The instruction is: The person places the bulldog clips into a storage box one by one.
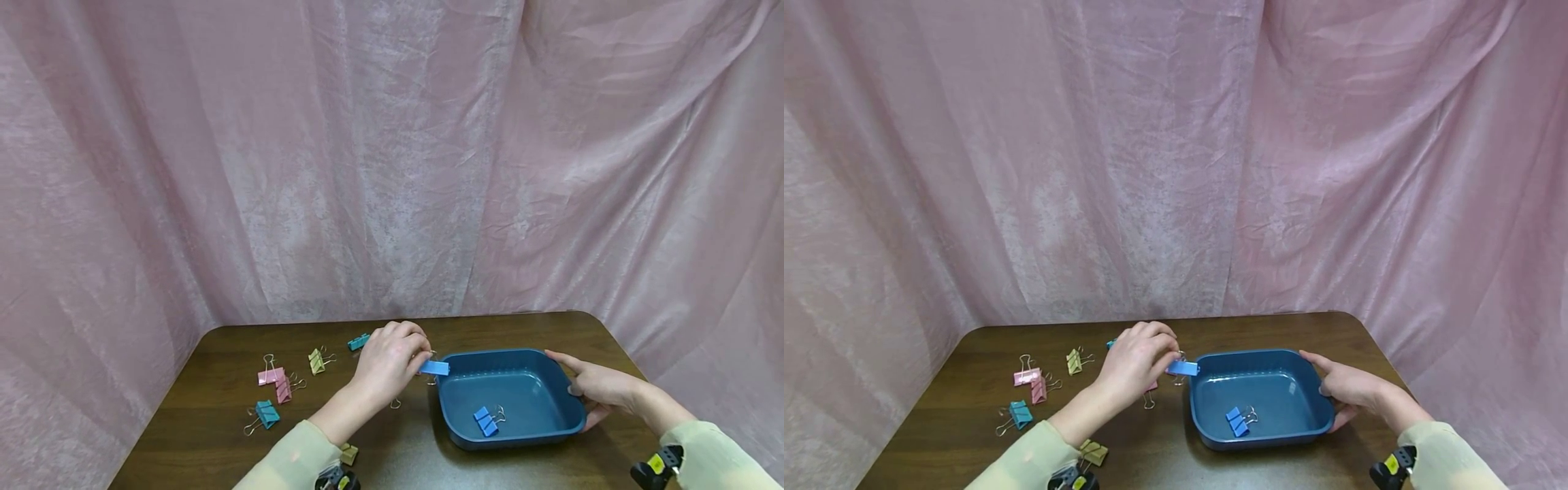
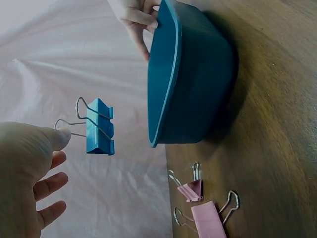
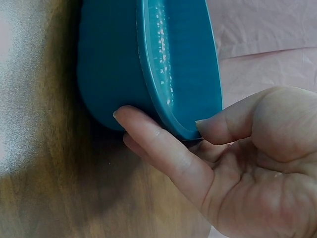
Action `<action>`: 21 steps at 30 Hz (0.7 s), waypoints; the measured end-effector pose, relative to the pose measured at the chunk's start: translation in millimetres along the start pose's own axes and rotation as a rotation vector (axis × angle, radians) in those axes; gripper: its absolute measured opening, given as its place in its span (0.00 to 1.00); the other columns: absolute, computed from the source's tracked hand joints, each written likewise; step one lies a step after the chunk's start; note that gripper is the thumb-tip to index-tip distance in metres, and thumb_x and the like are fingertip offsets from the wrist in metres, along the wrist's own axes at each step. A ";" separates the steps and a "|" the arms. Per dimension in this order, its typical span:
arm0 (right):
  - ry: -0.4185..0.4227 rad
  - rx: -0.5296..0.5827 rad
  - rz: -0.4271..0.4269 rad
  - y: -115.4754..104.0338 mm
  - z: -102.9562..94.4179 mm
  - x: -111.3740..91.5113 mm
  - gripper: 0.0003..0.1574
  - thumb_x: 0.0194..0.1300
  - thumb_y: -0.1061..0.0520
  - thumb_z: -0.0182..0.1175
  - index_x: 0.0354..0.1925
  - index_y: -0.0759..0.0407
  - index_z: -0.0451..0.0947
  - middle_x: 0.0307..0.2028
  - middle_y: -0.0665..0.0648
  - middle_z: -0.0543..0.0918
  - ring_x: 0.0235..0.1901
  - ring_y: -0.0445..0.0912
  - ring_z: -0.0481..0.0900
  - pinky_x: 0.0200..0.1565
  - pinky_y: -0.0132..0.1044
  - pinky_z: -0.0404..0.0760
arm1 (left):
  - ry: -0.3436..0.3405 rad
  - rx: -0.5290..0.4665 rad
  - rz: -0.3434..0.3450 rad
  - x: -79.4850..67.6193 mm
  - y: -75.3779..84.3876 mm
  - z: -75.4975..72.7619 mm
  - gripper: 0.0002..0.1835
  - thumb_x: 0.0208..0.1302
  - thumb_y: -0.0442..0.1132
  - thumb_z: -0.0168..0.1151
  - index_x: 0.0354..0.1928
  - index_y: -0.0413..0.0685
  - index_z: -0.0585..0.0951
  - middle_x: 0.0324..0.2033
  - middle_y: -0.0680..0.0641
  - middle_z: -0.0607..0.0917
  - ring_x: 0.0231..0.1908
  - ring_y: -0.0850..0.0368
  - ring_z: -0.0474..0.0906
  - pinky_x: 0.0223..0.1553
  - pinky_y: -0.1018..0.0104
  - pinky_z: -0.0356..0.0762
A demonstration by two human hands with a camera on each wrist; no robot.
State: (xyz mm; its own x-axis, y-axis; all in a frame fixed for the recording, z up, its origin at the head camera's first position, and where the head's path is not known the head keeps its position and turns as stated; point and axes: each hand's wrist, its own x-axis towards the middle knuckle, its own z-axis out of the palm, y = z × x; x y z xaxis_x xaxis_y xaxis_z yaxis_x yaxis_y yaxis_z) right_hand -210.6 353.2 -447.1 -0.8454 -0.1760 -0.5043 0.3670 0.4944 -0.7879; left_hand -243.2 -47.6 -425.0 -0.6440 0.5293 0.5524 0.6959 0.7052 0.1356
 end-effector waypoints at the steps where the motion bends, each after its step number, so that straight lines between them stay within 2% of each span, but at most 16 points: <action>1: 0.005 0.005 0.004 0.2 0.2 -0.1 0.51 0.70 0.72 0.44 0.83 0.50 0.40 0.63 0.85 0.58 0.38 0.62 0.85 0.30 0.54 0.87 | 0.002 0.000 0.002 0.5 0.2 0.4 0.02 0.68 0.47 0.69 0.38 0.61 0.88 0.45 0.60 0.83 0.48 0.58 0.78 0.42 0.61 0.75; 10: 0.008 -0.005 0.002 0.2 1.1 0.8 0.50 0.70 0.72 0.44 0.82 0.51 0.39 0.62 0.84 0.61 0.39 0.61 0.85 0.30 0.53 0.87 | 0.026 0.052 0.050 8.7 6.6 8.6 0.01 0.66 0.46 0.71 0.38 0.62 0.88 0.44 0.60 0.83 0.47 0.57 0.78 0.44 0.61 0.76; 21: 0.002 0.014 -0.008 1.9 1.5 1.6 0.49 0.70 0.72 0.43 0.82 0.52 0.39 0.62 0.87 0.58 0.41 0.62 0.84 0.31 0.54 0.87 | -0.046 0.082 0.053 16.9 15.8 21.2 0.03 0.69 0.48 0.68 0.37 0.64 0.88 0.43 0.59 0.83 0.48 0.58 0.77 0.46 0.62 0.75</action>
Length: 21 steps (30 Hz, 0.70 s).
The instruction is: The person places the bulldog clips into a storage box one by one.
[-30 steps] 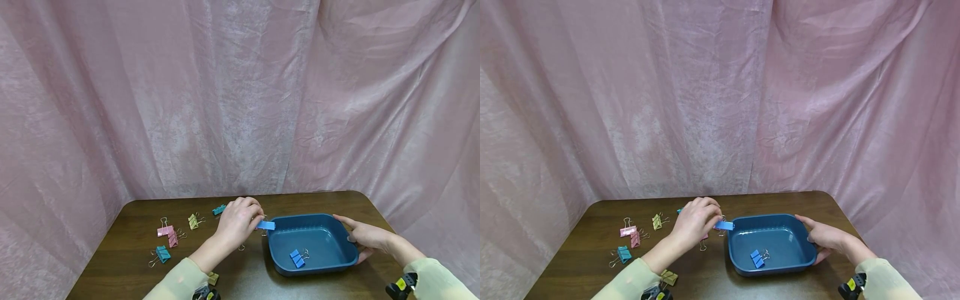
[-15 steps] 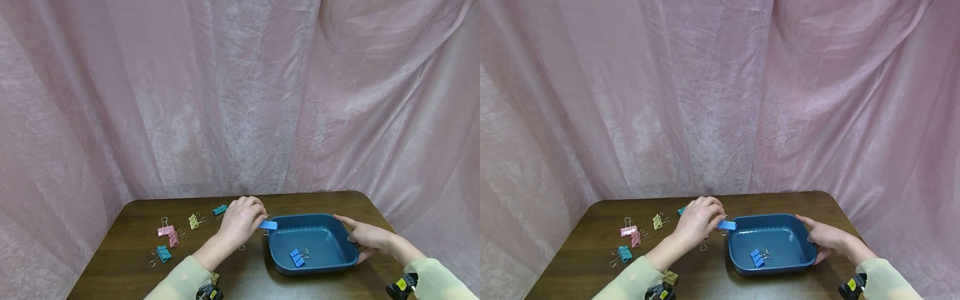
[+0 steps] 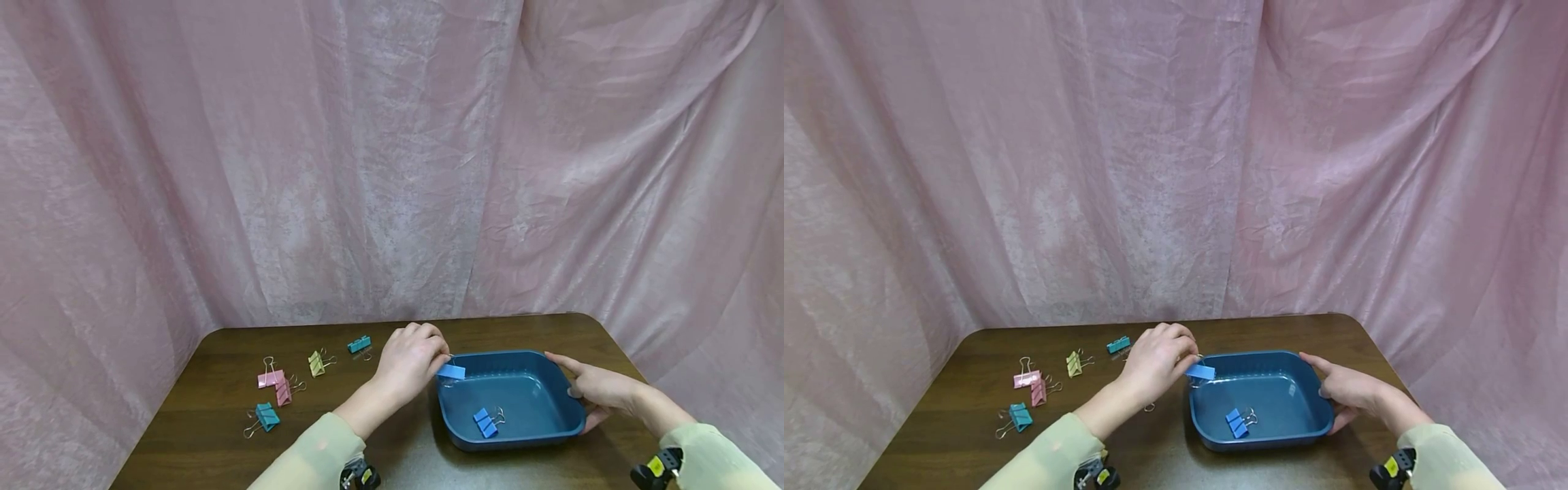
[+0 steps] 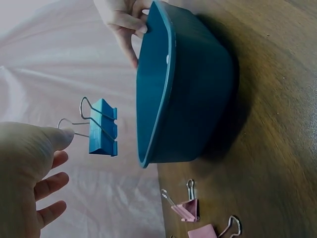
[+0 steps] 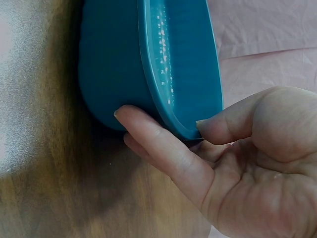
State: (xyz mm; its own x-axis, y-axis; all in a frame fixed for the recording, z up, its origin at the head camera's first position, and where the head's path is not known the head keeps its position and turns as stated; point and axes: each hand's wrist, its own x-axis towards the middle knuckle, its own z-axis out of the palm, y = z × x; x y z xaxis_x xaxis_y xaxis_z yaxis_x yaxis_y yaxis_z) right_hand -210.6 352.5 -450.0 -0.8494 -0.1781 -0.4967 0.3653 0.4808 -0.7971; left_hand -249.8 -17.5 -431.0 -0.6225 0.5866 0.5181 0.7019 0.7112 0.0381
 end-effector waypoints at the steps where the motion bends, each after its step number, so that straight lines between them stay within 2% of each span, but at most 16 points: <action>1: -0.001 0.002 -0.002 0.0 0.0 -0.2 0.49 0.70 0.72 0.43 0.82 0.52 0.39 0.63 0.87 0.58 0.41 0.63 0.84 0.31 0.55 0.87 | -0.003 0.005 0.002 0.8 1.0 0.8 0.03 0.69 0.48 0.68 0.36 0.64 0.88 0.43 0.59 0.82 0.48 0.58 0.77 0.46 0.62 0.74; 11: -0.003 0.018 -0.009 -0.2 1.1 0.1 0.50 0.69 0.73 0.43 0.82 0.53 0.38 0.65 0.87 0.51 0.42 0.63 0.83 0.32 0.56 0.87 | -0.005 0.022 0.029 5.5 7.9 12.8 0.03 0.66 0.50 0.71 0.34 0.65 0.88 0.42 0.59 0.83 0.46 0.58 0.78 0.44 0.63 0.75; 21: -0.001 0.037 0.001 0.1 1.6 2.2 0.51 0.69 0.74 0.42 0.82 0.53 0.37 0.67 0.88 0.48 0.45 0.64 0.82 0.33 0.58 0.86 | -0.067 0.057 0.015 11.6 12.3 20.4 0.04 0.67 0.52 0.69 0.35 0.66 0.89 0.44 0.58 0.83 0.47 0.58 0.78 0.45 0.62 0.75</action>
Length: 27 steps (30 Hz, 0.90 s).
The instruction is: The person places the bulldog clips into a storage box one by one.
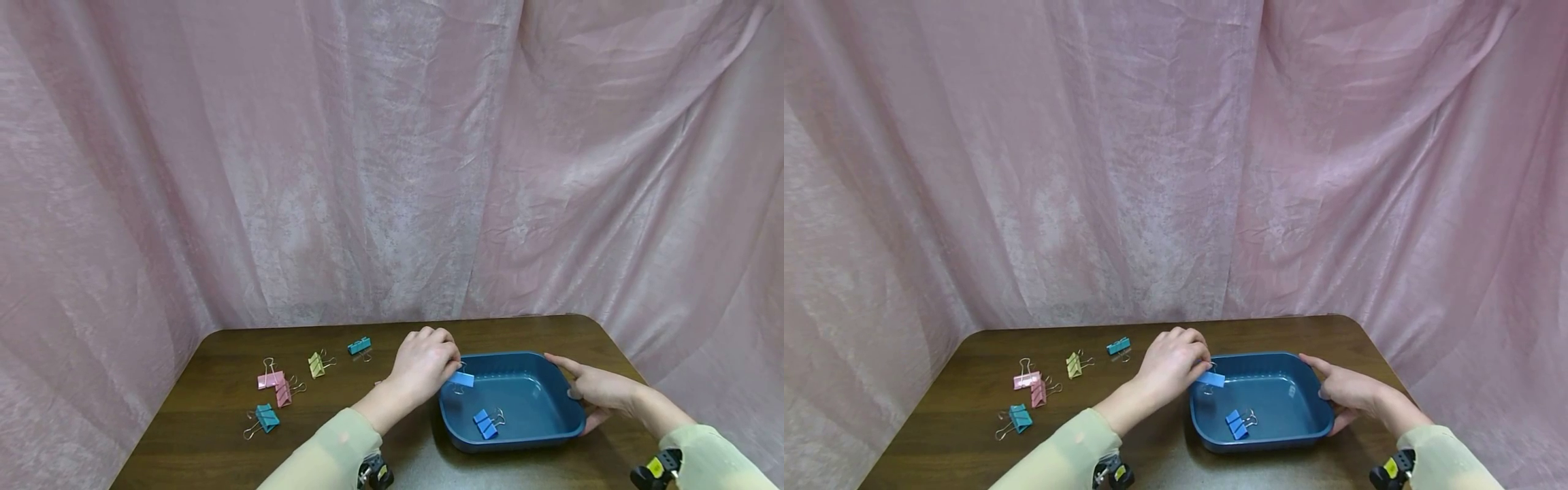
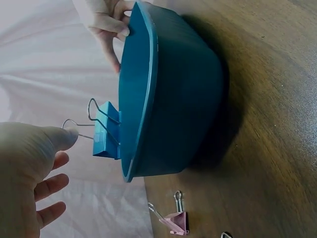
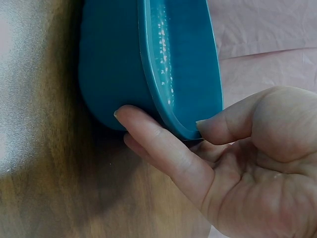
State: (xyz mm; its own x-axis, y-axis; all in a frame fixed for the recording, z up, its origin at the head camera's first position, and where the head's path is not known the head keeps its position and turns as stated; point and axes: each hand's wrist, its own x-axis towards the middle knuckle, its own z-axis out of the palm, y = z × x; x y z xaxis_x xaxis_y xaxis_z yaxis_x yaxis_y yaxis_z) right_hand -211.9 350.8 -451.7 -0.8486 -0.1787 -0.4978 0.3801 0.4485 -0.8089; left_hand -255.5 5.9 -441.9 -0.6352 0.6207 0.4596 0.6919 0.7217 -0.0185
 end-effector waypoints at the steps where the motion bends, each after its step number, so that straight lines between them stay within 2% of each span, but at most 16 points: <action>1: -0.002 0.001 -0.001 -0.1 0.1 -0.1 0.51 0.69 0.74 0.42 0.82 0.53 0.37 0.67 0.88 0.48 0.46 0.64 0.82 0.33 0.58 0.86 | -0.008 0.004 -0.001 0.5 0.3 0.8 0.04 0.67 0.52 0.69 0.35 0.66 0.89 0.44 0.58 0.83 0.47 0.58 0.77 0.45 0.62 0.75; 5: -0.007 0.003 -0.007 -0.4 0.2 -1.0 0.51 0.69 0.74 0.43 0.82 0.53 0.37 0.66 0.88 0.51 0.46 0.64 0.82 0.33 0.58 0.86 | -0.026 0.016 0.000 1.7 1.7 4.4 0.04 0.67 0.52 0.69 0.35 0.67 0.89 0.44 0.58 0.83 0.47 0.58 0.77 0.45 0.62 0.75; 14: 0.003 0.004 -0.013 0.0 0.6 -2.2 0.51 0.67 0.73 0.43 0.82 0.53 0.39 0.60 0.83 0.61 0.43 0.64 0.83 0.32 0.58 0.86 | -0.020 0.041 0.005 4.8 5.9 10.7 0.04 0.65 0.52 0.71 0.32 0.67 0.88 0.42 0.59 0.82 0.45 0.59 0.77 0.43 0.63 0.74; 27: 0.008 -0.012 -0.012 0.0 1.2 -1.5 0.51 0.68 0.73 0.43 0.82 0.53 0.39 0.65 0.86 0.53 0.43 0.64 0.83 0.32 0.58 0.86 | -0.046 0.044 -0.020 9.0 11.6 15.1 0.03 0.65 0.51 0.71 0.33 0.67 0.89 0.41 0.59 0.82 0.44 0.59 0.76 0.42 0.64 0.74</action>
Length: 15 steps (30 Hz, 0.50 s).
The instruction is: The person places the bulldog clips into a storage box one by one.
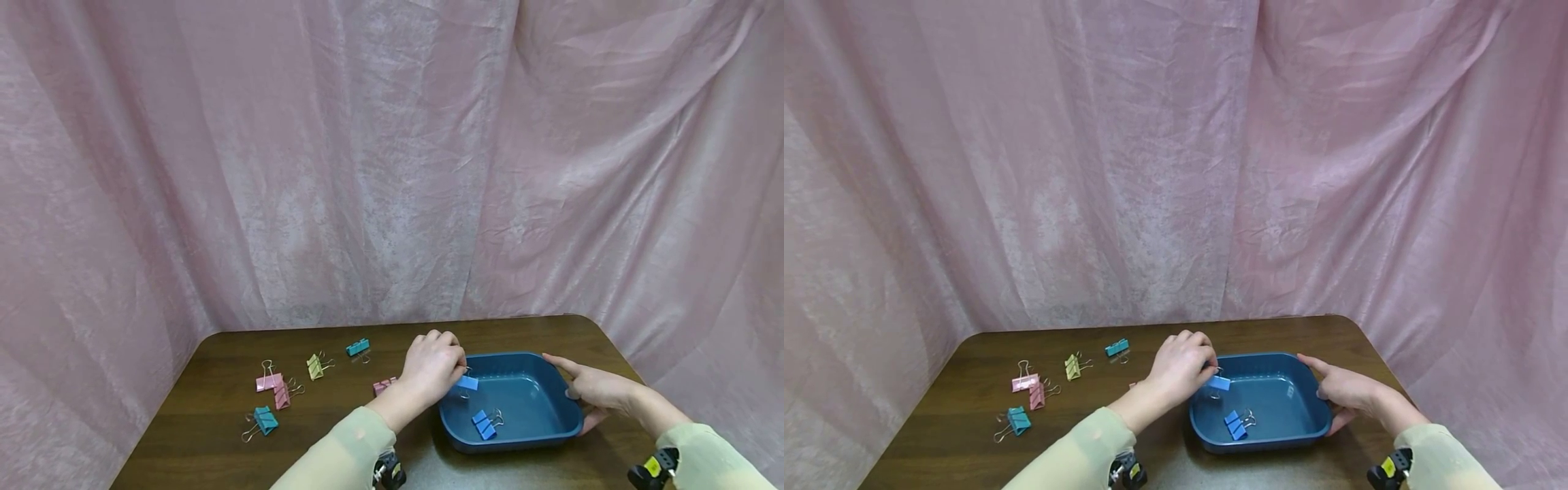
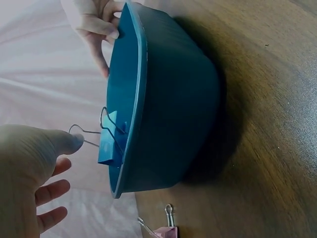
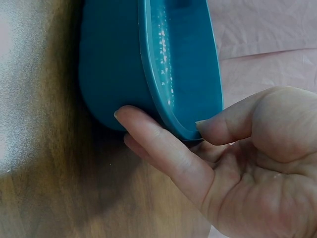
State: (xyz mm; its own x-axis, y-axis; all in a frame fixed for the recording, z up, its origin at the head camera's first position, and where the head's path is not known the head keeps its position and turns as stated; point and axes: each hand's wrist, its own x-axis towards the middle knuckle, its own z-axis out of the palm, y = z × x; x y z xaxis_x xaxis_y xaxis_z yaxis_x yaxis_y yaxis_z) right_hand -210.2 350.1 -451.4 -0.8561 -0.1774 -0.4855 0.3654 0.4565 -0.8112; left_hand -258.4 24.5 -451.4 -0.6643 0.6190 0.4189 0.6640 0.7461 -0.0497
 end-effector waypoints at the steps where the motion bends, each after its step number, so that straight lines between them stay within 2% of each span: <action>1: -0.002 0.003 0.001 -0.1 0.1 0.0 0.51 0.68 0.74 0.43 0.82 0.53 0.39 0.65 0.87 0.52 0.44 0.64 0.82 0.33 0.59 0.86 | -0.001 0.000 -0.003 0.3 0.3 0.4 0.03 0.65 0.51 0.71 0.33 0.67 0.89 0.41 0.59 0.83 0.43 0.59 0.76 0.42 0.64 0.74; 8: -0.014 0.010 0.001 -0.7 -0.5 -0.1 0.51 0.69 0.74 0.43 0.82 0.53 0.38 0.69 0.88 0.45 0.46 0.65 0.81 0.34 0.59 0.86 | -0.020 0.002 -0.014 3.1 2.4 3.8 0.03 0.65 0.51 0.71 0.33 0.67 0.89 0.40 0.58 0.83 0.43 0.58 0.76 0.42 0.63 0.74; 15: -0.010 0.010 0.002 0.3 0.7 -0.2 0.52 0.67 0.74 0.43 0.82 0.52 0.39 0.68 0.88 0.48 0.45 0.65 0.82 0.33 0.59 0.86 | -0.032 -0.010 -0.018 3.6 4.5 5.8 0.04 0.64 0.53 0.71 0.36 0.67 0.89 0.41 0.58 0.82 0.43 0.58 0.77 0.42 0.63 0.75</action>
State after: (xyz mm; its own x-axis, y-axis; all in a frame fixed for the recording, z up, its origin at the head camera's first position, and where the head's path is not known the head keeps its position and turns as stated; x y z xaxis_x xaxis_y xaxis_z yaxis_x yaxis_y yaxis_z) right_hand -209.6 349.6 -451.7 -0.8519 -0.1852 -0.4899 0.3705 0.4481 -0.8136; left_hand -259.8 31.5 -455.4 -0.6864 0.6134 0.3907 0.6553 0.7546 -0.0334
